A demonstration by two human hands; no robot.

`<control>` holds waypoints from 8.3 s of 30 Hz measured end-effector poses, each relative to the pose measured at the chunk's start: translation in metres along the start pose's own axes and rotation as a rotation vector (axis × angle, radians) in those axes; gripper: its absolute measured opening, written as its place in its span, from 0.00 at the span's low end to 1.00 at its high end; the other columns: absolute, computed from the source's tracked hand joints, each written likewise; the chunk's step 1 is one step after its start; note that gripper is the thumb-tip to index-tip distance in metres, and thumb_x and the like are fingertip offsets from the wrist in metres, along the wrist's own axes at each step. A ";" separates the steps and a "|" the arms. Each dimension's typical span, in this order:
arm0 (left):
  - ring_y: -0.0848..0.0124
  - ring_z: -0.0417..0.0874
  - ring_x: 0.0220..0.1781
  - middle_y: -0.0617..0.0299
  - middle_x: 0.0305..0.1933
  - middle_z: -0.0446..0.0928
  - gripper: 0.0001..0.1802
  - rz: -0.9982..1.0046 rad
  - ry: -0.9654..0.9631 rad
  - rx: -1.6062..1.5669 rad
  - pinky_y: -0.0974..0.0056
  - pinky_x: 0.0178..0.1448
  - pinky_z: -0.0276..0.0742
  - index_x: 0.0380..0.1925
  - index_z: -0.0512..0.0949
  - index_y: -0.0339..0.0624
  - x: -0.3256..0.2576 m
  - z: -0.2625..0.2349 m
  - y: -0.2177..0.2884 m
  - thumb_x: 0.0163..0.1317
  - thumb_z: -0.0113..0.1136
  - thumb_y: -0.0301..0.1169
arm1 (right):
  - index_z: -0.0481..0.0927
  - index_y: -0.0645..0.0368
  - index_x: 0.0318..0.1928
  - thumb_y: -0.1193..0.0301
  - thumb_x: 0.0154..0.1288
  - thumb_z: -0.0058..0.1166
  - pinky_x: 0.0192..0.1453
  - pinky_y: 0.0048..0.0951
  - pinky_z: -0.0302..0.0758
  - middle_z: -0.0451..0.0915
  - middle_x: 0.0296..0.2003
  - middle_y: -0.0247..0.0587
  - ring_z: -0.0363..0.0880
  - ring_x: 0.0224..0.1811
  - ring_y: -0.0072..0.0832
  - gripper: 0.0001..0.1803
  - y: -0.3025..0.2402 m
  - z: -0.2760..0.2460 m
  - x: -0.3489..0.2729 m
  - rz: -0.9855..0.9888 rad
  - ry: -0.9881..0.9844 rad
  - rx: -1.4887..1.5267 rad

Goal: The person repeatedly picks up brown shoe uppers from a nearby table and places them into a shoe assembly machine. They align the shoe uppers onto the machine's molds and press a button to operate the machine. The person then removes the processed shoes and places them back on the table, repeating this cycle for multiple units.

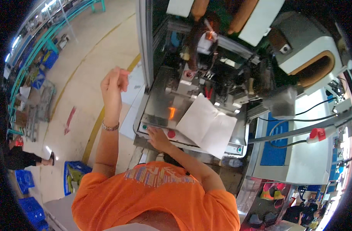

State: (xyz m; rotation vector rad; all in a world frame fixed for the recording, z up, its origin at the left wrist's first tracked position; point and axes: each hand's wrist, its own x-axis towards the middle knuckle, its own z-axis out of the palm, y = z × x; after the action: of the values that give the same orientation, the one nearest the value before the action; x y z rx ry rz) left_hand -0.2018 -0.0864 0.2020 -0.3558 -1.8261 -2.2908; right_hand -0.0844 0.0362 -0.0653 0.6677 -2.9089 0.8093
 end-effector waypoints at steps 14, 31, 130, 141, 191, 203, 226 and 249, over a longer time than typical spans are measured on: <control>0.82 0.63 0.16 0.69 0.15 0.66 0.18 -0.254 0.010 0.089 0.76 0.20 0.55 0.22 0.75 0.37 -0.066 -0.042 -0.094 0.63 0.45 0.39 | 0.59 0.58 0.60 0.66 0.50 0.54 0.59 0.45 0.55 0.64 0.56 0.41 0.61 0.56 0.40 0.35 -0.013 0.033 0.012 0.117 0.078 -0.163; 0.82 0.63 0.14 0.68 0.13 0.67 0.19 -0.369 -0.003 0.164 0.75 0.18 0.58 0.19 0.75 0.35 -0.119 -0.072 -0.186 0.63 0.45 0.36 | 0.76 0.61 0.42 0.81 0.46 0.59 0.21 0.20 0.65 0.71 0.22 0.36 0.66 0.18 0.21 0.18 -0.072 -0.352 0.053 -0.054 1.244 -0.131; 0.41 0.40 0.68 0.35 0.66 0.38 0.41 0.831 -1.478 0.621 0.45 0.67 0.41 0.62 0.39 0.32 -0.549 0.603 -0.072 0.53 0.51 0.22 | 0.64 0.59 0.56 0.71 0.54 0.51 0.57 0.57 0.58 0.58 0.60 0.40 0.57 0.63 0.37 0.27 0.198 -0.280 -1.145 2.283 1.385 -0.605; 0.49 0.51 0.67 0.41 0.65 0.49 0.37 0.578 -1.563 0.262 0.53 0.66 0.47 0.60 0.51 0.31 -0.533 0.588 -0.042 0.50 0.54 0.23 | 0.78 0.66 0.33 0.73 0.48 0.53 0.44 0.36 0.72 0.78 0.36 0.46 0.76 0.39 0.44 0.11 0.053 -0.329 -1.010 1.877 1.379 -1.007; 0.82 0.71 0.38 0.69 0.35 0.73 0.10 0.067 -0.944 -0.126 0.76 0.41 0.66 0.40 0.73 0.38 -0.084 0.305 0.040 0.57 0.54 0.26 | 0.78 0.63 0.30 0.75 0.51 0.58 0.31 0.17 0.65 0.74 0.27 0.31 0.69 0.28 0.16 0.05 0.056 -0.451 -0.206 0.220 1.004 0.938; 0.77 0.72 0.34 0.62 0.36 0.73 0.13 0.116 -0.406 -0.161 0.74 0.38 0.67 0.40 0.69 0.38 -0.059 0.367 -0.040 0.55 0.58 0.27 | 0.76 0.61 0.31 0.72 0.57 0.55 0.31 0.18 0.68 0.76 0.25 0.31 0.72 0.26 0.17 0.06 0.137 -0.439 -0.158 0.213 1.205 1.099; 0.66 0.72 0.45 0.49 0.58 0.59 0.34 0.902 -0.909 0.845 0.64 0.48 0.65 0.58 0.57 0.31 -0.195 0.298 0.010 0.52 0.55 0.34 | 0.69 0.55 0.46 0.57 0.61 0.46 0.42 0.31 0.73 0.76 0.38 0.40 0.74 0.44 0.30 0.19 0.151 -0.277 -0.166 0.017 1.014 1.847; 0.63 0.71 0.42 0.52 0.60 0.59 0.32 0.876 -0.842 0.728 0.60 0.47 0.59 0.57 0.58 0.36 -0.192 0.302 -0.011 0.49 0.52 0.28 | 0.65 0.58 0.51 0.61 0.60 0.49 0.44 0.29 0.72 0.75 0.41 0.42 0.73 0.44 0.30 0.22 0.150 -0.255 -0.156 0.027 1.156 1.824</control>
State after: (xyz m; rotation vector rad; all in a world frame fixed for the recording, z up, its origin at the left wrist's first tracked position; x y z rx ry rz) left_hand -0.0012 0.2104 0.1981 -1.7072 -2.0141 -0.8352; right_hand -0.0232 0.3412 0.0578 -0.0367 -0.6377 2.4683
